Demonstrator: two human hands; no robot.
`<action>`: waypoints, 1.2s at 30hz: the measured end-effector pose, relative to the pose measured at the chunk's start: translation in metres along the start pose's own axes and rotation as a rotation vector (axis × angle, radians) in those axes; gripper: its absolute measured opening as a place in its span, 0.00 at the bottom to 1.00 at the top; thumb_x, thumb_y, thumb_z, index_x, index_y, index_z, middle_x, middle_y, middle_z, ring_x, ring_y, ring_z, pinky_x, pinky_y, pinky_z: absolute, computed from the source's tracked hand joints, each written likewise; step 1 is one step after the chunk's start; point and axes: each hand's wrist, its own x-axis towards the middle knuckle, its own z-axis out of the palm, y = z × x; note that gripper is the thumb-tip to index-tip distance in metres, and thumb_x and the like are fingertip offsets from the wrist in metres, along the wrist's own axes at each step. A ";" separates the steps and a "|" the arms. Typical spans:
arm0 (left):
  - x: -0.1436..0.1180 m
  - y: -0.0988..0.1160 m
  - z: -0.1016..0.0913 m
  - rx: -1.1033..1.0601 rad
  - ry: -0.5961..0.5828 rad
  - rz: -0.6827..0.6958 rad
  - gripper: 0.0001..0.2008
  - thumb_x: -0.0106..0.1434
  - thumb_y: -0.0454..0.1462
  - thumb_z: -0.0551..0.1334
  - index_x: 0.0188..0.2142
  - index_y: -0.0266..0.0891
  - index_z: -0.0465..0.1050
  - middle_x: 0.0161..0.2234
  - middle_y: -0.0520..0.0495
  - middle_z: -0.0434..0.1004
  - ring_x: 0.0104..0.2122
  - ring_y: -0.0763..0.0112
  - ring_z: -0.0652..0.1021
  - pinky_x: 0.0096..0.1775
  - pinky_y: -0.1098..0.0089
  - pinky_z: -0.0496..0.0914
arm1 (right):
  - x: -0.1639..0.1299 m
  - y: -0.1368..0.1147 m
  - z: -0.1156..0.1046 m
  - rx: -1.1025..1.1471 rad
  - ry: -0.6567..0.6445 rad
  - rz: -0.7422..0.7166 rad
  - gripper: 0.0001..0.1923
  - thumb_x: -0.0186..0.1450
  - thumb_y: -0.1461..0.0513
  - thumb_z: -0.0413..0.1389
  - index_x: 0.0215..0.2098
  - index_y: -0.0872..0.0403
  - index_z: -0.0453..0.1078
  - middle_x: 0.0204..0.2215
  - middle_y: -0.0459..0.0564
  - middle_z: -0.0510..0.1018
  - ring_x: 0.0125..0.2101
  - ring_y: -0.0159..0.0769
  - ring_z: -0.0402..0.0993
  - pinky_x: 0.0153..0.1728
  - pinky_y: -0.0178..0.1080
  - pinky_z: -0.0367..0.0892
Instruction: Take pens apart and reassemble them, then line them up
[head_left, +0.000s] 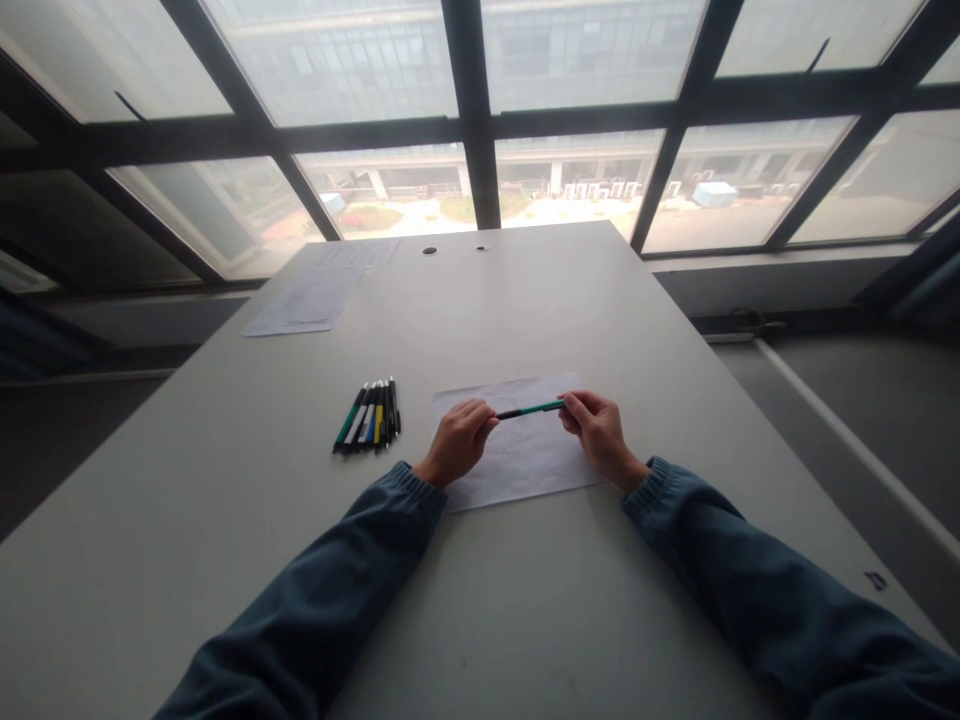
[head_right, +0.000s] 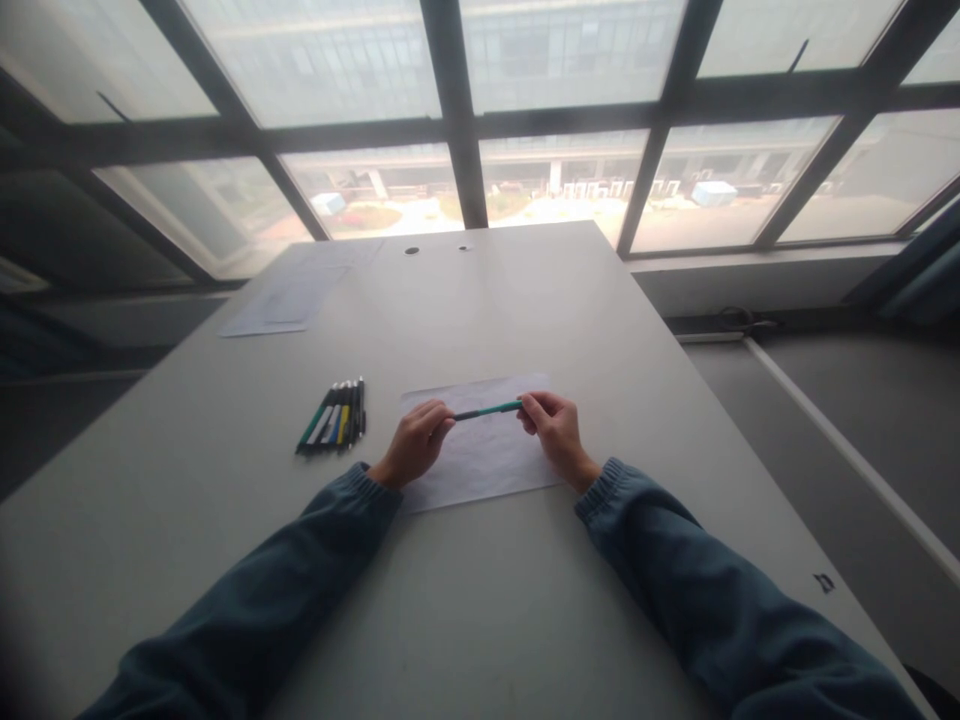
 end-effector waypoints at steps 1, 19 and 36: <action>0.000 0.000 0.001 -0.015 0.007 -0.005 0.15 0.73 0.41 0.52 0.30 0.40 0.66 0.27 0.49 0.67 0.28 0.69 0.67 0.32 0.68 0.62 | 0.000 0.000 0.000 -0.007 -0.002 -0.010 0.17 0.59 0.50 0.64 0.35 0.56 0.77 0.21 0.46 0.75 0.20 0.28 0.64 0.20 0.34 0.60; -0.007 -0.004 0.005 -0.214 0.012 -0.145 0.24 0.74 0.46 0.48 0.25 0.38 0.68 0.21 0.52 0.65 0.23 0.73 0.66 0.30 0.69 0.61 | -0.005 -0.004 0.003 -0.144 -0.033 -0.178 0.13 0.64 0.53 0.61 0.38 0.55 0.76 0.24 0.47 0.77 0.22 0.30 0.67 0.23 0.35 0.64; 0.001 0.003 0.005 -0.110 0.238 -0.011 0.03 0.67 0.35 0.63 0.41 0.40 0.73 0.36 0.46 0.77 0.37 0.68 0.77 0.40 0.66 0.73 | -0.002 -0.001 0.000 -0.097 0.054 -0.178 0.13 0.64 0.53 0.62 0.38 0.56 0.76 0.24 0.47 0.77 0.21 0.29 0.66 0.22 0.34 0.62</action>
